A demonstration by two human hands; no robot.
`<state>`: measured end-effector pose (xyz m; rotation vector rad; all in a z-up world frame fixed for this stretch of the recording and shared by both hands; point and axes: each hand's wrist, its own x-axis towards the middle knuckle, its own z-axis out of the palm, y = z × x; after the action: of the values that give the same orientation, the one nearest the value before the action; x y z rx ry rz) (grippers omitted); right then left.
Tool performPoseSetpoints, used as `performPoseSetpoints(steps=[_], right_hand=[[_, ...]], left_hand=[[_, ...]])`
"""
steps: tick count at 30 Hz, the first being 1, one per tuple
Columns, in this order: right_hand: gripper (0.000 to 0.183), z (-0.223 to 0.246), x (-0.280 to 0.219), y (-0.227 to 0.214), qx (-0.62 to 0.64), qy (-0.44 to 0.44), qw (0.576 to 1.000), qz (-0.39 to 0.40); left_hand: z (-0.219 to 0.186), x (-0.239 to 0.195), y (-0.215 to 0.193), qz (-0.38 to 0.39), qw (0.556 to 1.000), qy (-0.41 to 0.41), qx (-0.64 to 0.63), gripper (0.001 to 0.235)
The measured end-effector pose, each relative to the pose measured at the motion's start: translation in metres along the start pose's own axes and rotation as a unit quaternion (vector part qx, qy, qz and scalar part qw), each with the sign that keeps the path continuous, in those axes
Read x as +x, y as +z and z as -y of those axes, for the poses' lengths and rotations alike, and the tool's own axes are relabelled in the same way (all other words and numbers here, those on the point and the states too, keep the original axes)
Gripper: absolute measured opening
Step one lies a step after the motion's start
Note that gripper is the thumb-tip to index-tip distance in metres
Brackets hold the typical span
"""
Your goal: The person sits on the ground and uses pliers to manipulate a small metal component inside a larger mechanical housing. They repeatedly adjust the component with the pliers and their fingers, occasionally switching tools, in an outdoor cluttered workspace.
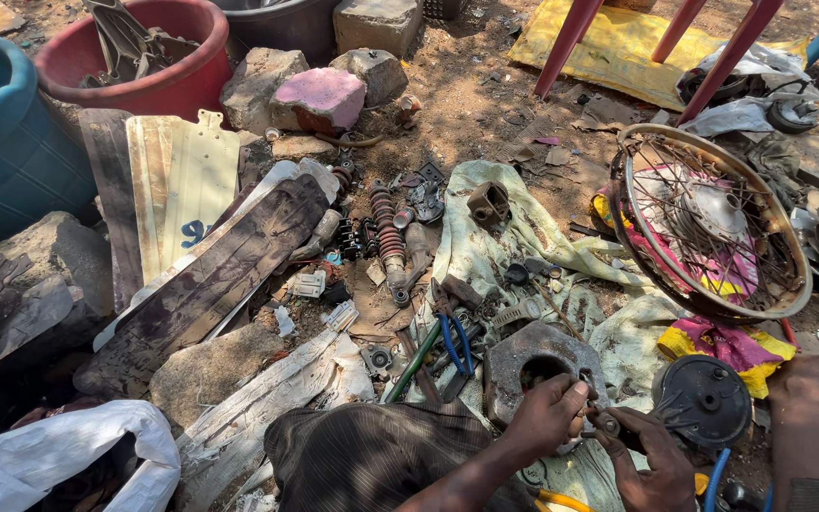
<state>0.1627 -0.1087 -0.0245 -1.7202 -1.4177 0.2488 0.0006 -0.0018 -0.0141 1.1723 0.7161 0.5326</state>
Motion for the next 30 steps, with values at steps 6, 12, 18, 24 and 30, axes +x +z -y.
performPoseSetpoints(steps=[6,12,18,24,30], right_hand=[[0.036,0.000,0.000,0.000,-0.006,0.025,1.000,-0.012],[0.039,0.005,0.000,0.001,-0.011,0.015,1.000,0.006],[0.035,0.009,0.000,-0.003,-0.026,0.045,0.999,0.011],[0.038,0.021,-0.002,-0.002,-0.021,0.032,0.999,0.004],[0.036,0.041,0.006,-0.013,-0.017,-0.015,1.000,0.002]], left_hand=[[0.002,0.003,0.000,0.030,0.997,0.068,0.018,0.042],[0.001,0.000,0.001,-0.035,0.998,0.002,0.050,0.041],[0.001,-0.002,0.006,-0.004,0.994,0.092,0.056,0.035],[0.007,0.002,0.003,-0.055,0.998,0.021,0.034,0.035],[0.019,0.009,0.009,-0.041,0.995,0.087,-0.022,0.027]])
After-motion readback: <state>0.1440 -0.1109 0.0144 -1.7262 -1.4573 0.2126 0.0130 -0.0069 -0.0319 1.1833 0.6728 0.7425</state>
